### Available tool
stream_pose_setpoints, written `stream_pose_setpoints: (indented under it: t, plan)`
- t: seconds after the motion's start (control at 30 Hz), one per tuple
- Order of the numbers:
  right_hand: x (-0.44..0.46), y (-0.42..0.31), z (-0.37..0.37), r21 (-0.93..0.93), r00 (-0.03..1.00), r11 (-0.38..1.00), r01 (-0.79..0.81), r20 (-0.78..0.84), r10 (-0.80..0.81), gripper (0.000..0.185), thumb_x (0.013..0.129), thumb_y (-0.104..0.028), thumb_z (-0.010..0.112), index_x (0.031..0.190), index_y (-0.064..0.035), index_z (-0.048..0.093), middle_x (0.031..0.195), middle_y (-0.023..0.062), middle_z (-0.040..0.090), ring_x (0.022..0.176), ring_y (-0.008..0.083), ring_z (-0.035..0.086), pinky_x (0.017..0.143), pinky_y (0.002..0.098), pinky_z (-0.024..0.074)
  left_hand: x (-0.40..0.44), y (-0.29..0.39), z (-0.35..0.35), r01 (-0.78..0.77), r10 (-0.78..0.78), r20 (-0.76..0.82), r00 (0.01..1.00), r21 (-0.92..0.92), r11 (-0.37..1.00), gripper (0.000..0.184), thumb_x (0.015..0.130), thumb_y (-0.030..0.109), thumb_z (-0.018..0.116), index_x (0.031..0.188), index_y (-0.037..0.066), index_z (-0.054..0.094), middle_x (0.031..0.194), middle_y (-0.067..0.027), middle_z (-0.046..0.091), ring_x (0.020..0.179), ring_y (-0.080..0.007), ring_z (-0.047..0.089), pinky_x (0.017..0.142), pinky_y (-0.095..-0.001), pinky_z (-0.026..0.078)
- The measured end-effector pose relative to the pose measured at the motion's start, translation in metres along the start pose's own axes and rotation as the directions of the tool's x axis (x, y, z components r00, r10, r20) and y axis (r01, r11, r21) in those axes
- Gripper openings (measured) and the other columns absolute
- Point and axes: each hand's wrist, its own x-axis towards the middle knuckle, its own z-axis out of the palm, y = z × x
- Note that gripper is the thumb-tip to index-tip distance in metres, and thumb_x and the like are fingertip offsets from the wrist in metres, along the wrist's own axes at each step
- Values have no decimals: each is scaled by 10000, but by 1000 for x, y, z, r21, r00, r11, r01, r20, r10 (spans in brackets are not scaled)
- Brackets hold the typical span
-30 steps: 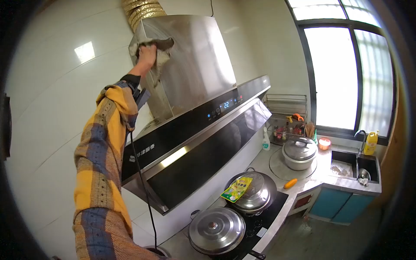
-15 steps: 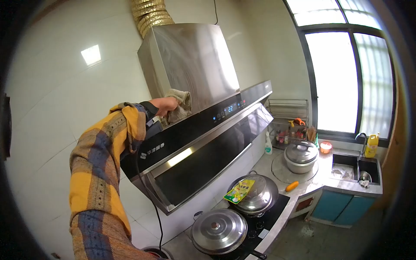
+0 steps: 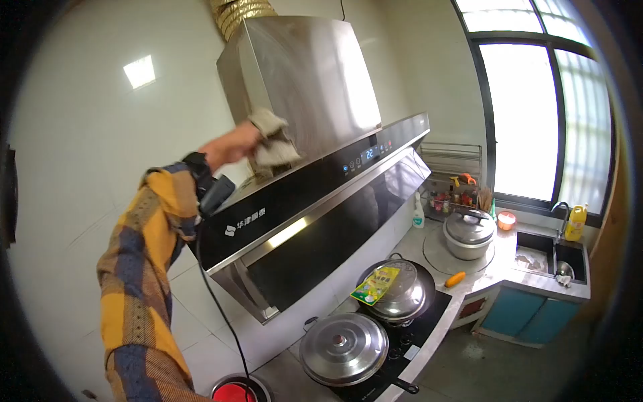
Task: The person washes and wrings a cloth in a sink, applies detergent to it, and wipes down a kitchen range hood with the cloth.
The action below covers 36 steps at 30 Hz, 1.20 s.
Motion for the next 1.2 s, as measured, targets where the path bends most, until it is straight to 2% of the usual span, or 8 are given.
stream_pose_setpoints:
  t: [0.23, 0.43, 0.7, 0.97, 1.0, 1.03, 1.1, 1.2]
  plan:
    - [-21, -325, -128, 42, 666, 674, 737, -215, -715, 156, 833, -164, 623, 889, -19, 631, 757, -25, 587, 703, 73, 517, 665, 234, 457, -58, 63, -81, -158, 154, -209, 966, -3, 987, 274, 958, 263, 390, 1119, 106, 547, 1053, -5, 599, 947, -130, 583, 767, -316, 505]
    - [-70, -501, -126, 358, 566, 490, 795, -148, -811, 346, 877, -194, 573, 1162, -3, 526, 997, 59, 617, 883, 129, 582, 773, 256, 466, -113, 27, -69, -189, 205, -465, 861, 80, 979, 310, 953, 278, 396, 1111, 43, 524, 1063, -57, 596, 937, -138, 581, 783, -296, 494]
    - [-46, -320, 32, 357, 682, 728, 585, 270, -680, 280, 830, -162, 614, 1039, 21, 588, 990, 89, 643, 873, 172, 593, 789, 301, 469, -204, -87, 170, 262, 68, 341, 938, -822, 506, 352, 934, 271, 431, 1162, 5, 450, 1130, -106, 557, 1005, -178, 549, 838, -317, 464]
    - [-108, -201, 42, 603, 931, 766, 223, 103, -351, 462, 900, -332, 519, 1226, -6, 496, 1120, 70, 578, 998, 151, 521, 867, 292, 424, -271, -210, 375, 761, -23, 785, 619, -593, 264, 405, 911, 218, 474, 1232, -16, 392, 1254, -146, 484, 1124, -213, 496, 942, -348, 412]
    - [-105, -194, 40, 617, 955, 774, 144, 118, -272, 440, 880, -255, 528, 1240, -7, 477, 1154, 73, 561, 1028, 170, 527, 883, 294, 419, -256, -195, 392, 253, 245, 808, 536, -431, 866, 405, 911, 190, 474, 1252, -11, 387, 1267, -143, 474, 1151, -235, 476, 985, -371, 379]
    - [-102, -188, 40, 625, 970, 777, 67, 140, -196, 436, 859, -178, 536, 1253, -8, 459, 1188, 76, 545, 1057, 189, 534, 899, 297, 414, -243, -179, 410, -527, 494, 767, 410, -243, 815, 408, 911, 161, 474, 1272, -6, 383, 1280, -139, 464, 1177, -257, 456, 1027, -395, 346]
    - [-109, -186, 36, 556, 944, 776, 297, -46, -328, 388, 911, -224, 424, 1194, 35, 485, 1037, 65, 577, 884, 143, 515, 768, 293, 443, -266, -190, 446, 520, 242, 829, 503, -514, 682, 461, 922, 298, 437, 1276, 5, 404, 1303, -142, 454, 1202, -277, 432, 1034, -420, 318]
    - [-116, -172, 31, 213, 852, 835, 508, -263, -452, 300, 887, -162, 429, 1105, 20, 529, 1002, 79, 576, 894, 180, 530, 785, 334, 445, -277, -207, 489, 917, 190, 900, 393, -399, -3, 551, 935, 428, 333, 1290, 12, 400, 1331, -141, 431, 1220, -281, 416, 1051, -422, 290]
